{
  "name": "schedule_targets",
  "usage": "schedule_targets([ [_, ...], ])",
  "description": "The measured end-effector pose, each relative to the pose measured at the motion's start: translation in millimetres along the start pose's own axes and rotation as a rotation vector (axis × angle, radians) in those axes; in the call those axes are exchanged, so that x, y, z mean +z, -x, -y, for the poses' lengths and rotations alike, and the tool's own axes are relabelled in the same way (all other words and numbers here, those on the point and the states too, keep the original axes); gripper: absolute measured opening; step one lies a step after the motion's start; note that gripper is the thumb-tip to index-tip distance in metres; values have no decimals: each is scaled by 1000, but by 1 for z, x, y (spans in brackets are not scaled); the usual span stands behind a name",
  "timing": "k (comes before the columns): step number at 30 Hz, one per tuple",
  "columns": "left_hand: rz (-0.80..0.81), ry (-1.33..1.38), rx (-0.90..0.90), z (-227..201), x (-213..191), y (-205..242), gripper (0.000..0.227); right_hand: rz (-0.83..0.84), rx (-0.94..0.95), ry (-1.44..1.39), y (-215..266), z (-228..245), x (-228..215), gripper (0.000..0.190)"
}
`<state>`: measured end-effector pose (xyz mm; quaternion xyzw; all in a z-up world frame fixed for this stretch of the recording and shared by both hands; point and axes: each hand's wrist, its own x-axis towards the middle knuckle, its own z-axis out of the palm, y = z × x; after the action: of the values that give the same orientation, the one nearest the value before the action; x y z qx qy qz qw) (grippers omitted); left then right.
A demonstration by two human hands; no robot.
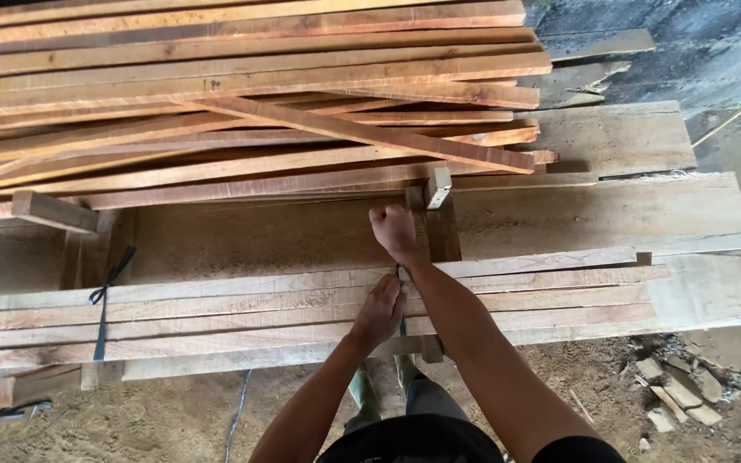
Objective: Bundling several long wooden planks together using thick rubber bands on a workbench.
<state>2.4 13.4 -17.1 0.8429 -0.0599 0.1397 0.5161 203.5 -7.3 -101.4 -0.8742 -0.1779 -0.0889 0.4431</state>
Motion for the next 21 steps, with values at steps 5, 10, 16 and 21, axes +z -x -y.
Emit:
schedule_targets([
  [5, -16, 26, -21, -1, -2, -3, 12, -140, -315, 67, 5, -7, 13, 43],
  [10, 23, 109, -151, -9, -9, -7, 17, 241, -120, 34, 5, 0, 6, 50],
  [16, 30, 181, -251, -9, -14, -14, 25, 461, -60, 48, 8, -30, 35, 47],
  [21, 64, 191, -318, -14, -17, -14, 28, 293, 23, 48, 7, -19, 23, 45],
])
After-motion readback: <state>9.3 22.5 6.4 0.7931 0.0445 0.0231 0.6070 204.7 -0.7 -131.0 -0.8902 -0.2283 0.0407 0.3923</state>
